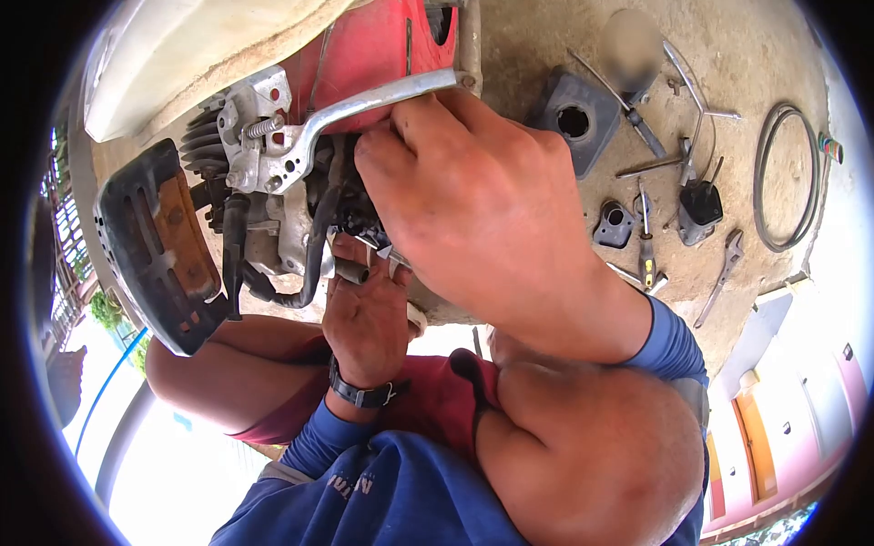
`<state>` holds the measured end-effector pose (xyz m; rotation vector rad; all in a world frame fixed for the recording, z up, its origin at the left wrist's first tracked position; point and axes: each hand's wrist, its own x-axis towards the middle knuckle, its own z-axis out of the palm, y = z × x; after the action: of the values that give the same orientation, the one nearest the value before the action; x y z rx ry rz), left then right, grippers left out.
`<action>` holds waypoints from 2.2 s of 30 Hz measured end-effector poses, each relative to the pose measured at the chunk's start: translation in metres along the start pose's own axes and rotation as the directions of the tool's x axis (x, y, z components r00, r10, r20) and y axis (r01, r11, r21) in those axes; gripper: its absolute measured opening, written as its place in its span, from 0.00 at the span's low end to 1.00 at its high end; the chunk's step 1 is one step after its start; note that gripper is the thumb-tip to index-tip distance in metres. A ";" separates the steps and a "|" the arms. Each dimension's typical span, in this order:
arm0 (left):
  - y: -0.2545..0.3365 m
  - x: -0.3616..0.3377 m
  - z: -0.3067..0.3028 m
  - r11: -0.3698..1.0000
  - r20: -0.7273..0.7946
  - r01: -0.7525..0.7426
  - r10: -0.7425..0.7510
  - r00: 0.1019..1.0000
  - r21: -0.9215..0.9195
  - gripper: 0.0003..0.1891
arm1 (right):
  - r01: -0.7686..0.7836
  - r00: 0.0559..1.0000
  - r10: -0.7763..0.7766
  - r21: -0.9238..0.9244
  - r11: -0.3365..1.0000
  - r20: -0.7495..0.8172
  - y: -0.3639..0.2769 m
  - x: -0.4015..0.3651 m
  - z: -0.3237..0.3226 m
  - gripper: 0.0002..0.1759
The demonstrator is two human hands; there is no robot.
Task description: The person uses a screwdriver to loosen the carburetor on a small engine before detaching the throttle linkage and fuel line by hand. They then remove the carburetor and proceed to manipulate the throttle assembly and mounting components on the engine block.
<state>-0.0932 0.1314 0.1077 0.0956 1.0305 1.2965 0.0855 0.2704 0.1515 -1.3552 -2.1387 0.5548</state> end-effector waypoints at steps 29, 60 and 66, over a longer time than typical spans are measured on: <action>-0.012 0.014 0.037 0.995 0.064 -0.065 0.060 0.996 0.077 0.24 | -0.013 0.998 0.031 0.284 0.959 -0.059 0.019 0.000 0.010 0.12; -0.007 0.011 0.044 0.998 -0.106 -0.055 0.058 0.993 0.032 0.14 | -0.033 0.990 -0.019 0.351 0.936 0.143 0.036 0.005 0.003 0.17; -0.008 0.013 0.041 0.988 0.063 -0.100 0.093 0.994 0.117 0.22 | 0.019 0.968 -0.112 0.381 0.924 0.224 0.040 0.014 -0.003 0.15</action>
<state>-0.0613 0.1593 0.1193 0.2759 1.0645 1.3114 0.1100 0.3001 0.1324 -1.0400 -2.1105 1.0899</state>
